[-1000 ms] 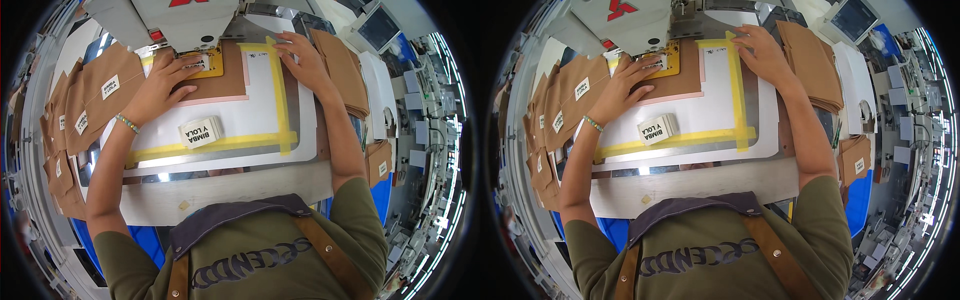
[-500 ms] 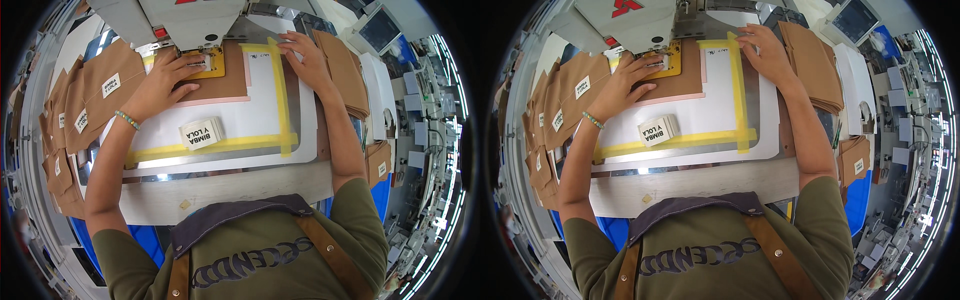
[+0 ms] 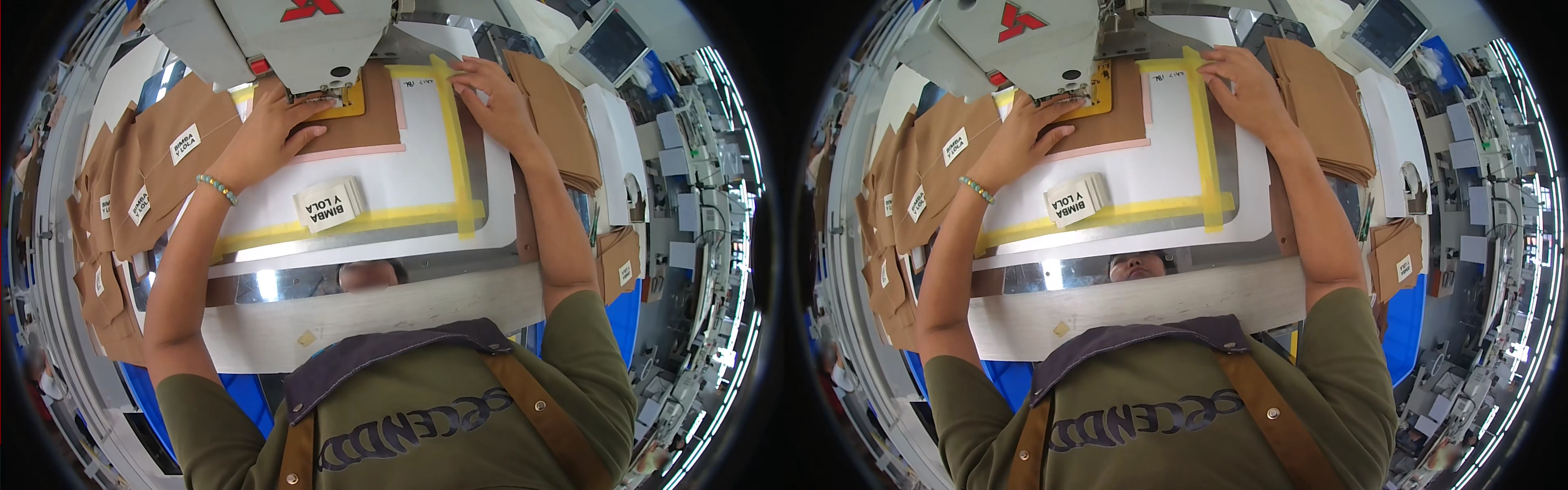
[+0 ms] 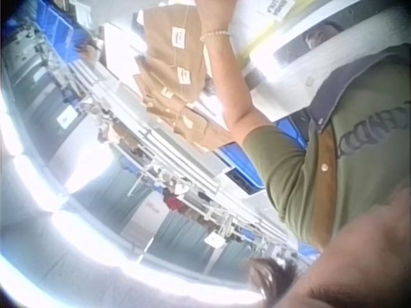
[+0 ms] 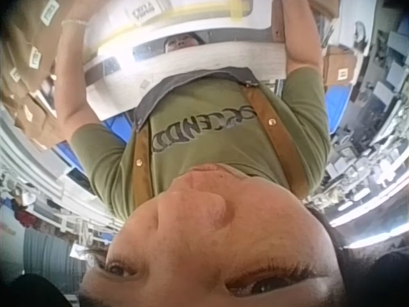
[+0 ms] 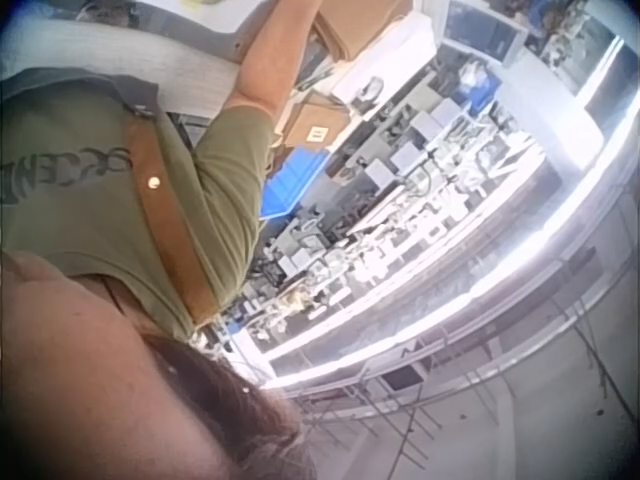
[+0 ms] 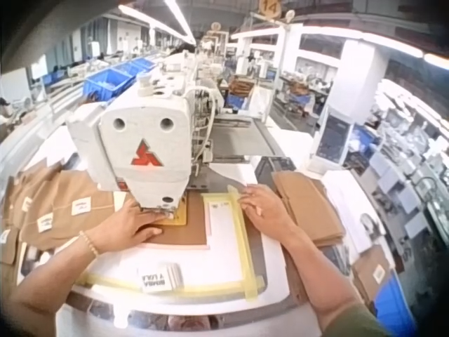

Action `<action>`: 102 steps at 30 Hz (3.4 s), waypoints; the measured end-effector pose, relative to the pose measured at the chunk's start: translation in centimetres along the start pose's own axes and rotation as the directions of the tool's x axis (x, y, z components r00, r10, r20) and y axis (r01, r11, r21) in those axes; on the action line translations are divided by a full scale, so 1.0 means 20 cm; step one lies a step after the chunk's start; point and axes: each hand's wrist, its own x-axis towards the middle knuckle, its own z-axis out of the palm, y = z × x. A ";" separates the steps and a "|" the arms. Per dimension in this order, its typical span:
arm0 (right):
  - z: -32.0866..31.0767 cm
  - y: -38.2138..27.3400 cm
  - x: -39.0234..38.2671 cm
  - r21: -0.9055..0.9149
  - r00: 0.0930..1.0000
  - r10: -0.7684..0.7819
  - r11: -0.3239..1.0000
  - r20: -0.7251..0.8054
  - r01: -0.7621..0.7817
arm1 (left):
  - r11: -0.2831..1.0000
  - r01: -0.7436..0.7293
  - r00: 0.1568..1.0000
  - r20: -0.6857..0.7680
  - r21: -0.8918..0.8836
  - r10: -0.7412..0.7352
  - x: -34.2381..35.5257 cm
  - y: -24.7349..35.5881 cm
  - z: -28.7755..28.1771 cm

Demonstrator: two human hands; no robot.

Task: The recorder is sewing labels onto leather pieces using a specialized industrial sewing machine.

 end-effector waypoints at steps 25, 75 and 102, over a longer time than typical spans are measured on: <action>-0.04 -0.34 0.03 -0.105 0.938 -0.110 0.983 0.330 0.153 | 0.944 0.291 0.957 0.050 -0.156 -0.287 -0.27 -0.18 -0.18; -0.82 -0.11 -0.53 -0.347 0.860 0.448 0.869 0.243 -0.354 | 0.392 0.773 0.501 -0.102 0.499 -0.859 -0.61 -0.22 -0.35; -0.77 0.01 -0.59 -0.138 0.829 0.509 0.861 0.231 -0.490 | -0.372 0.743 -0.193 -0.355 0.555 -0.915 -2.36 -0.54 -1.01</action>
